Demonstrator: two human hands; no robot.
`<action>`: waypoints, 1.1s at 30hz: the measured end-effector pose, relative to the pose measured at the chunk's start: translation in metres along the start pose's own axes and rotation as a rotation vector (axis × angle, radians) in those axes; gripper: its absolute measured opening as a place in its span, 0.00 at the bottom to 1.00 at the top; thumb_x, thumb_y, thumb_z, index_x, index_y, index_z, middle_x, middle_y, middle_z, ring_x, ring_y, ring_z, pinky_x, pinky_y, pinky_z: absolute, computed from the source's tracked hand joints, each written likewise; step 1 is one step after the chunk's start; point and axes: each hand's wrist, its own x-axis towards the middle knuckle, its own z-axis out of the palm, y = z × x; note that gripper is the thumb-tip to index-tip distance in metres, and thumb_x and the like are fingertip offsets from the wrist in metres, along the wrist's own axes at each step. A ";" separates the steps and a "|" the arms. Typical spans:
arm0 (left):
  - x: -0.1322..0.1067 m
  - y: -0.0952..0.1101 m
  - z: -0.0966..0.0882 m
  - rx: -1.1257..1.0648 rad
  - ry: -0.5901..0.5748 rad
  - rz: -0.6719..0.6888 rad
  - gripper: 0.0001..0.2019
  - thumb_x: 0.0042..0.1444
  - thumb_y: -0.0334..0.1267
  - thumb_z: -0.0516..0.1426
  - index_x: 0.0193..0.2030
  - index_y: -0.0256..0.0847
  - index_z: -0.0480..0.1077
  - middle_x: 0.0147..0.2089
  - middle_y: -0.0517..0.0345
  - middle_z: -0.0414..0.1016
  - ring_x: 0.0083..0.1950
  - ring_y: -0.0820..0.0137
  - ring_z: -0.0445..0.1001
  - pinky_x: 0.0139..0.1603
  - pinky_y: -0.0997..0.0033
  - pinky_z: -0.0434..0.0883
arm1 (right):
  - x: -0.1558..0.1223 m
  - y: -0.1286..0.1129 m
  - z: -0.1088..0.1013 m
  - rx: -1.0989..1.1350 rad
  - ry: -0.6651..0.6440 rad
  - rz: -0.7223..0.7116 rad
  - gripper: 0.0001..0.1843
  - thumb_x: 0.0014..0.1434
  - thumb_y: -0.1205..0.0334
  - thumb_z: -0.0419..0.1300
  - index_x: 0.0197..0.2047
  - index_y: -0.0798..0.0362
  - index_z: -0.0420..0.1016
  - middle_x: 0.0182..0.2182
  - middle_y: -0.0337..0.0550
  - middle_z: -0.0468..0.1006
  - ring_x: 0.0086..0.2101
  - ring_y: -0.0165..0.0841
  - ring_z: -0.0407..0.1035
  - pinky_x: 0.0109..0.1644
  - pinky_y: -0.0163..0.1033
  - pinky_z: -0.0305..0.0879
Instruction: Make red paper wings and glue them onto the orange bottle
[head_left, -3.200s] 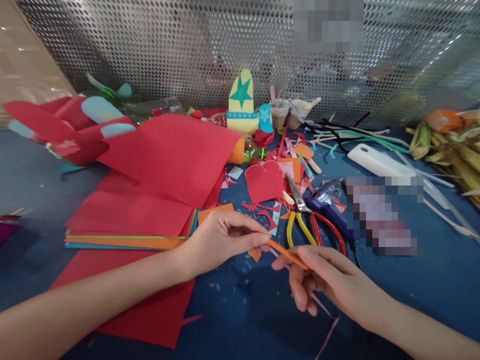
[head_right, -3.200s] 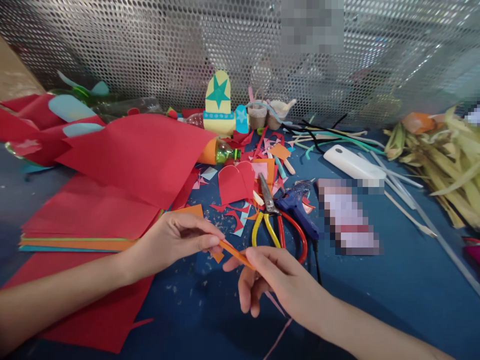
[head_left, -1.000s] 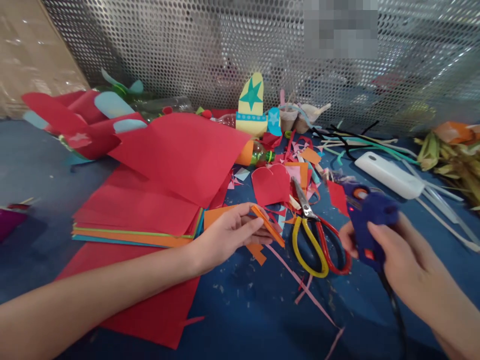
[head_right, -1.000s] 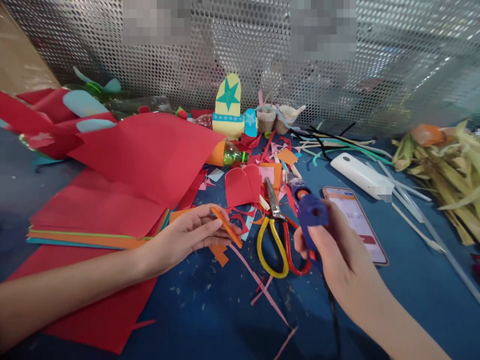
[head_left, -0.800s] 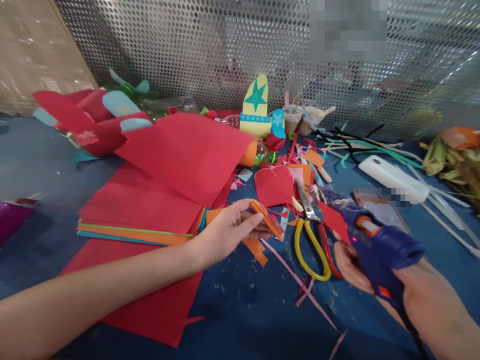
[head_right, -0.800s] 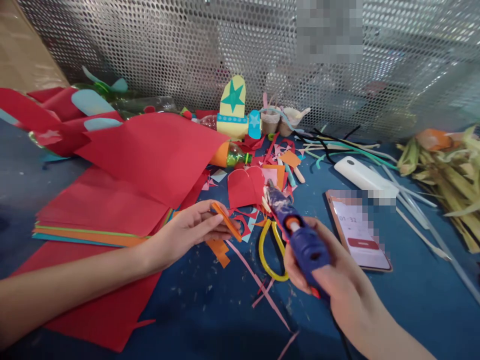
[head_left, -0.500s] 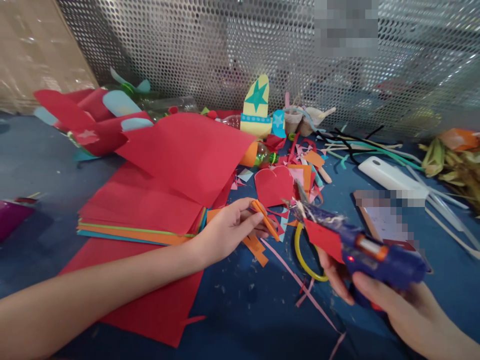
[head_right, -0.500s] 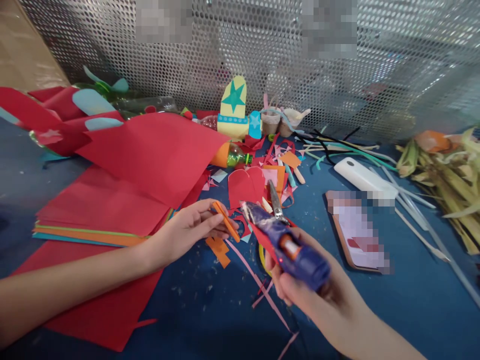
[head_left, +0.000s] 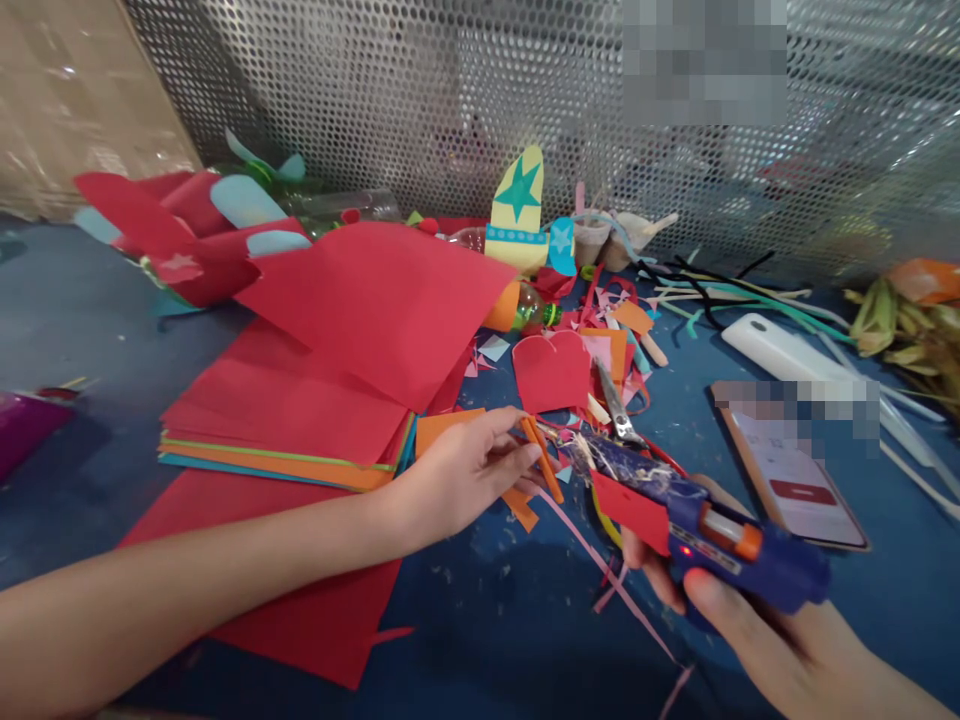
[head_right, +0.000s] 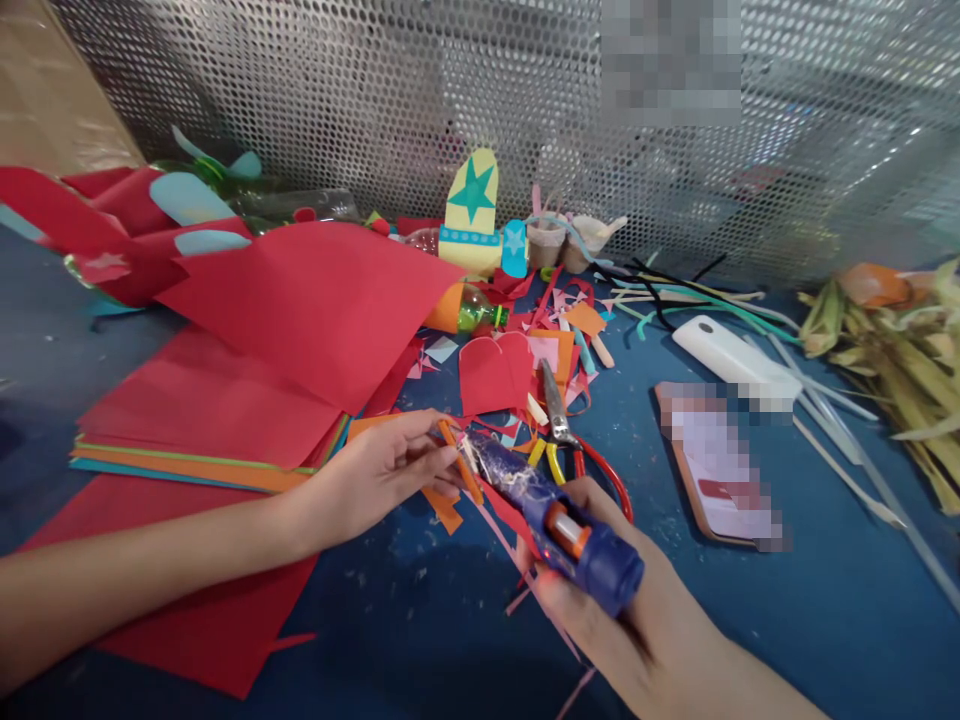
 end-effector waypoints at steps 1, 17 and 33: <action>0.000 0.000 0.000 0.009 0.004 0.001 0.07 0.59 0.35 0.53 0.31 0.40 0.59 0.29 0.62 0.73 0.32 0.72 0.80 0.37 0.75 0.75 | 0.001 0.000 0.000 -0.002 -0.013 0.002 0.18 0.52 0.38 0.59 0.37 0.43 0.71 0.26 0.35 0.79 0.21 0.30 0.71 0.26 0.30 0.72; 0.000 -0.009 0.000 0.087 0.009 0.028 0.05 0.58 0.37 0.53 0.33 0.40 0.61 0.29 0.62 0.73 0.33 0.71 0.80 0.35 0.76 0.75 | 0.006 0.000 -0.005 -0.117 -0.128 0.002 0.19 0.57 0.38 0.51 0.34 0.45 0.67 0.22 0.35 0.72 0.17 0.29 0.65 0.21 0.31 0.68; 0.001 0.002 0.001 0.043 0.010 0.077 0.03 0.60 0.31 0.50 0.34 0.40 0.62 0.28 0.64 0.70 0.31 0.76 0.76 0.37 0.79 0.75 | 0.004 0.002 -0.007 -0.296 -0.112 -0.122 0.13 0.60 0.45 0.50 0.37 0.44 0.65 0.20 0.36 0.72 0.18 0.34 0.67 0.20 0.36 0.67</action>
